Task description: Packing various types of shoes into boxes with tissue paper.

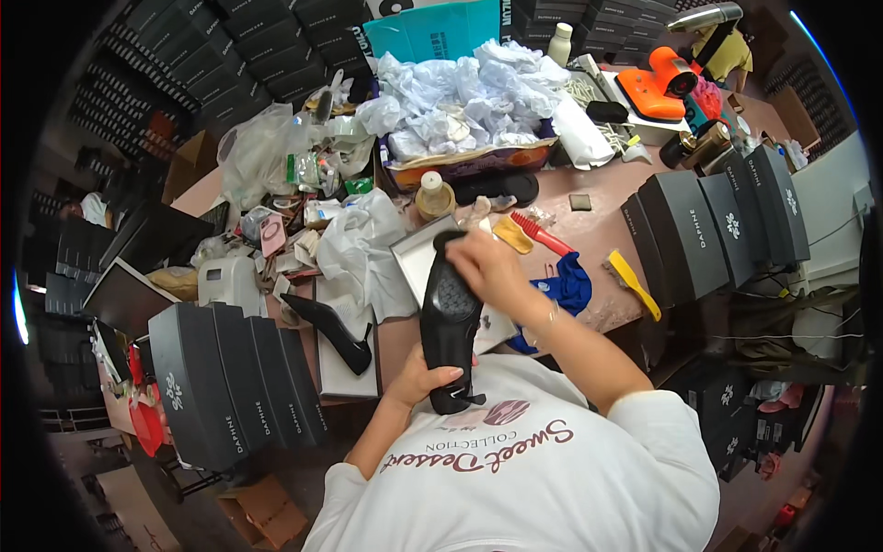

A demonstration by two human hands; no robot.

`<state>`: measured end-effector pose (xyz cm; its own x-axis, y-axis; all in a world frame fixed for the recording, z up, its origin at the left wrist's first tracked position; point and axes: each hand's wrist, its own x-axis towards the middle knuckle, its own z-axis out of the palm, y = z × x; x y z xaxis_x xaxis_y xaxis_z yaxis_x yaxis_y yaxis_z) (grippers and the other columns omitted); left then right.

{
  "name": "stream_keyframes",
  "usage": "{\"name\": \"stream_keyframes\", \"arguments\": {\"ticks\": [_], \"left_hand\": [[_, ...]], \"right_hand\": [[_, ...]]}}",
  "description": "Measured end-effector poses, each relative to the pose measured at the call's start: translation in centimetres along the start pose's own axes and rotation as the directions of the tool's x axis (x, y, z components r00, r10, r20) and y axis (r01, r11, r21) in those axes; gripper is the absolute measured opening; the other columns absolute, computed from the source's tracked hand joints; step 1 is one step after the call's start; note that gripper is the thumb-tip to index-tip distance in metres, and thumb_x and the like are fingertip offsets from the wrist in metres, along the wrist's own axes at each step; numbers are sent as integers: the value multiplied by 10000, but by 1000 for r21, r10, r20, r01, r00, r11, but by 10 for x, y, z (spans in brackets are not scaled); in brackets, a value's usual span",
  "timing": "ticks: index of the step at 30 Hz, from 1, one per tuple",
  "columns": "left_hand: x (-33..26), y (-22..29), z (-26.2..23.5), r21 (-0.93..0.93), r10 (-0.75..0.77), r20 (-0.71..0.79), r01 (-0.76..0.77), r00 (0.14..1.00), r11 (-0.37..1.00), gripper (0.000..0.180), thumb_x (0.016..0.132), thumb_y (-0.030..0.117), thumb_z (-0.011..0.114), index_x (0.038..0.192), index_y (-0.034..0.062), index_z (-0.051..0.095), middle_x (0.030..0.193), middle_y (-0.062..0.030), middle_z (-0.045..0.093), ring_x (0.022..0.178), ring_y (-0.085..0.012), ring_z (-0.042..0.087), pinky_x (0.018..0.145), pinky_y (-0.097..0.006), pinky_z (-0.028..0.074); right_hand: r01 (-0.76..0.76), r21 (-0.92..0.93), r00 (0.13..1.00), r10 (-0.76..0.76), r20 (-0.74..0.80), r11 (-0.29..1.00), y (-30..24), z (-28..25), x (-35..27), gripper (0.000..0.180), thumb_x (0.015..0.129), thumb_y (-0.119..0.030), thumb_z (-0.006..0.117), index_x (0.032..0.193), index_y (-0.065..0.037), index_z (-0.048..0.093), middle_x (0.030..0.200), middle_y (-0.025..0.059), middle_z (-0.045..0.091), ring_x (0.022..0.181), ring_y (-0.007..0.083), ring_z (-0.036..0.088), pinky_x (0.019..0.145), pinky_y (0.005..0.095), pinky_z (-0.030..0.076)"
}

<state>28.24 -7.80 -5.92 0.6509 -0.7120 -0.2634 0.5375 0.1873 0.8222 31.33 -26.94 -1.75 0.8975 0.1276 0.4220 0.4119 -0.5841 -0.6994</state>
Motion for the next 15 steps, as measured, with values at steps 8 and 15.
{"name": "stream_keyframes", "arguments": {"ticks": [8, 15], "left_hand": [[2, -25, -4, -495, 51, -374, -245, 926, 833, 849, 871, 703, 328, 1364, 14, 372, 1322, -155, 484, 1122, -223, 548, 929, -314, 467], [18, 28, -31, -469, -11, -739, -503, 673, 726, 526, 862, 480, 601, 1124, 29, 524, 857, -85, 584, 716, -197, 597, 667, -329, 524]], "right_hand": [[-44, 328, 885, -116, 451, 944, -15, 27, -29, 241, 787, -14, 651, 1027, -23, 642, 870, 85, 558, 785, 246, 586, 658, 320, 479], [-110, 314, 988, 69, 140, 943, 1, -11, -27, 206, 821, -23, 627, 1023, -12, 666, 832, 125, 580, 729, 256, 585, 660, 319, 480]]}}
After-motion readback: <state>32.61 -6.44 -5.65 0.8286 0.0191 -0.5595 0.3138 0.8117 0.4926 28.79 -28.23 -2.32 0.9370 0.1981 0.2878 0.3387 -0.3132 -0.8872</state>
